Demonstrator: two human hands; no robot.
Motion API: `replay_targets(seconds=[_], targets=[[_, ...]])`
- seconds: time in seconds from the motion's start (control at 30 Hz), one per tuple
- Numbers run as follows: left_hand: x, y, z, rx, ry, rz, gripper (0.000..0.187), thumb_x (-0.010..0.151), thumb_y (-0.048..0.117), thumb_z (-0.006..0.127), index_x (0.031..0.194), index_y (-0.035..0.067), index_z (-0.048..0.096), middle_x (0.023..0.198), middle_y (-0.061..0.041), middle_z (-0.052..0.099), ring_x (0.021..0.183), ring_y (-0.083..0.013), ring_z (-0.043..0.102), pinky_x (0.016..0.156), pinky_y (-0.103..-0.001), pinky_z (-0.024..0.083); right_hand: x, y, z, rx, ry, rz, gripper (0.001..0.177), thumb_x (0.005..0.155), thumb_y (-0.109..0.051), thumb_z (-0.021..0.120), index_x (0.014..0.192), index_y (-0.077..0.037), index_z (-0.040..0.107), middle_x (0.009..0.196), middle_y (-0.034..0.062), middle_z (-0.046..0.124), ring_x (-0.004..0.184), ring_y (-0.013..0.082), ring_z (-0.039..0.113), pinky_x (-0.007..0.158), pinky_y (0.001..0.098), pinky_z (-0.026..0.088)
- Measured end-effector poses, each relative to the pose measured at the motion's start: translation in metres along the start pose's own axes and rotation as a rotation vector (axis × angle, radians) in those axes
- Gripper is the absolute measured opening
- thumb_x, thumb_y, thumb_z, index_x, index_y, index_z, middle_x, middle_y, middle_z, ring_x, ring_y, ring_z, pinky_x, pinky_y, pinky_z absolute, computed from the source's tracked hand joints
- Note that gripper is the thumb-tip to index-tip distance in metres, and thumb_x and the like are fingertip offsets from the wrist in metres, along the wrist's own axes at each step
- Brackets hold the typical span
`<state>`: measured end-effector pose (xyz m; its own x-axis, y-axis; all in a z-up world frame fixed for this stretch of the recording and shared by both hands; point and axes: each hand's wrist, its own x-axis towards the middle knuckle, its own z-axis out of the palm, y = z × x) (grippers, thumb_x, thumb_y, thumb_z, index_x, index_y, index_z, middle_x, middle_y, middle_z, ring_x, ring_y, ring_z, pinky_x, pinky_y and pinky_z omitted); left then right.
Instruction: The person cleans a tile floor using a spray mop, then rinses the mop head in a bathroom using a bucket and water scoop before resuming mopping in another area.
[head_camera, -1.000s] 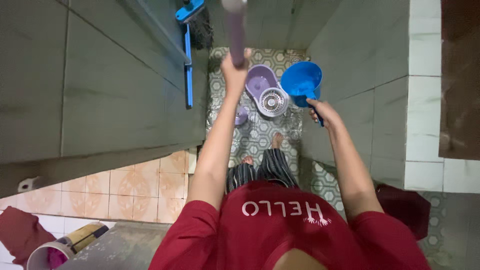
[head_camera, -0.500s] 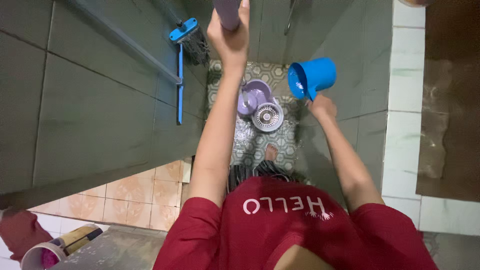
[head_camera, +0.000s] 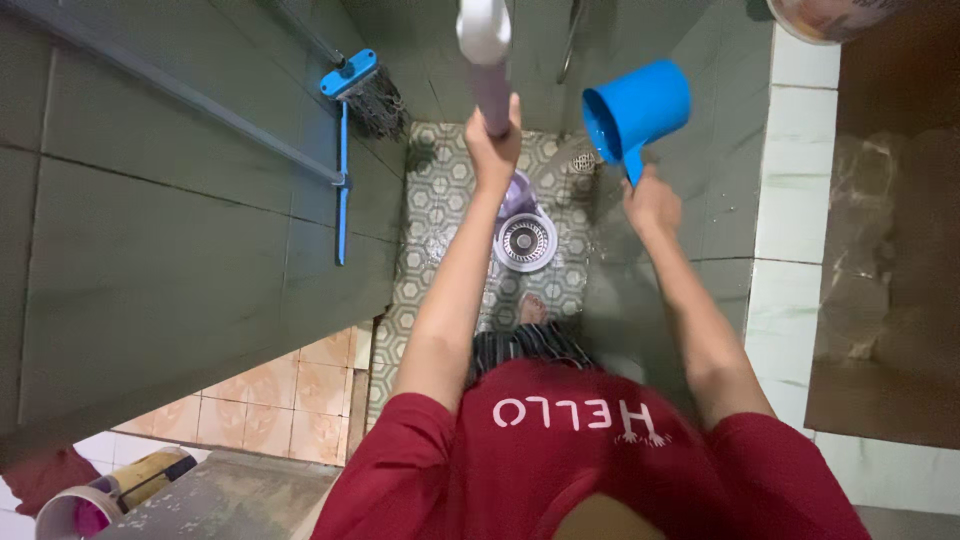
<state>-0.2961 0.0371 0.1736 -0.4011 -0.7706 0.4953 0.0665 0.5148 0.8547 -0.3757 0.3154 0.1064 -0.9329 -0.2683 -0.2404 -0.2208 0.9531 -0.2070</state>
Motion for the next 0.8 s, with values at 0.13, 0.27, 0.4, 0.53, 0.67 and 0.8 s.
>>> replay_targets(seconds=[0.13, 0.27, 0.4, 0.53, 0.67, 0.8], targets=[[-0.037, -0.042, 0.011, -0.168, -0.101, -0.18, 0.028, 0.091, 0.026, 0.081, 0.09, 0.001, 0.068, 0.073, -0.004, 0.065, 0.068, -0.0074, 0.054, 0.061, -0.029, 0.048, 0.025, 0.027, 0.019, 0.262, 0.263, -0.245, 0.041, 0.099, -0.035, 0.071, 0.115, 0.002, 0.062, 0.08, 0.0225, 0.07, 0.073, 0.041, 0.067, 0.063, 0.0504, 0.053], [-0.048, -0.044, 0.011, -0.147, -0.222, -0.24, 0.03, 0.083, 0.025, 0.084, 0.095, 0.002, 0.071, 0.079, -0.003, 0.072, 0.072, -0.0067, 0.063, 0.066, -0.028, 0.053, 0.009, 0.023, -0.006, 0.961, 0.011, -0.09, 0.037, 0.101, -0.035, 0.07, 0.116, -0.002, 0.064, 0.075, 0.0081, 0.061, 0.055, 0.0187, 0.058, 0.05, 0.0367, 0.047], [-0.025, -0.015, 0.031, -0.267, -0.368, -0.358, 0.032, 0.088, 0.027, 0.083, 0.105, 0.003, 0.071, 0.083, -0.004, 0.074, 0.075, -0.0074, 0.061, 0.07, -0.029, 0.051, -0.02, 0.001, -0.069, 1.288, -0.089, 0.096, 0.029, 0.102, -0.033, 0.067, 0.12, -0.011, 0.06, 0.075, -0.0005, 0.06, 0.052, 0.0084, 0.053, 0.046, 0.027, 0.044], [-0.041, 0.014, 0.042, -0.212, -0.489, -0.301, 0.033, 0.085, 0.027, 0.082, 0.108, 0.006, 0.071, 0.086, -0.005, 0.076, 0.079, -0.0118, 0.068, 0.073, -0.032, 0.054, -0.041, -0.011, -0.113, 1.76, -0.066, 0.075, 0.026, 0.105, -0.035, 0.062, 0.111, -0.01, 0.058, 0.073, 0.0021, 0.056, 0.048, 0.0109, 0.047, 0.043, 0.0265, 0.035], [-0.064, 0.029, 0.057, -0.028, -0.502, -0.06, 0.027, 0.082, 0.018, 0.082, 0.103, 0.007, 0.071, 0.09, -0.016, 0.073, 0.086, -0.0331, 0.069, 0.075, -0.04, 0.053, -0.051, -0.004, -0.135, 1.926, 0.088, 0.104, 0.026, 0.102, -0.036, 0.061, 0.111, -0.012, 0.058, 0.074, 0.0028, 0.054, 0.05, 0.0134, 0.049, 0.045, 0.029, 0.037], [-0.075, 0.038, 0.077, -0.131, -0.625, -0.141, 0.028, 0.078, 0.014, 0.077, 0.104, 0.009, 0.07, 0.091, -0.016, 0.072, 0.087, -0.0358, 0.071, 0.078, -0.042, 0.053, -0.05, 0.013, -0.141, 2.077, 0.151, 0.134, 0.025, 0.102, -0.035, 0.062, 0.111, -0.012, 0.057, 0.074, 0.0046, 0.055, 0.053, 0.015, 0.049, 0.048, 0.029, 0.037]])
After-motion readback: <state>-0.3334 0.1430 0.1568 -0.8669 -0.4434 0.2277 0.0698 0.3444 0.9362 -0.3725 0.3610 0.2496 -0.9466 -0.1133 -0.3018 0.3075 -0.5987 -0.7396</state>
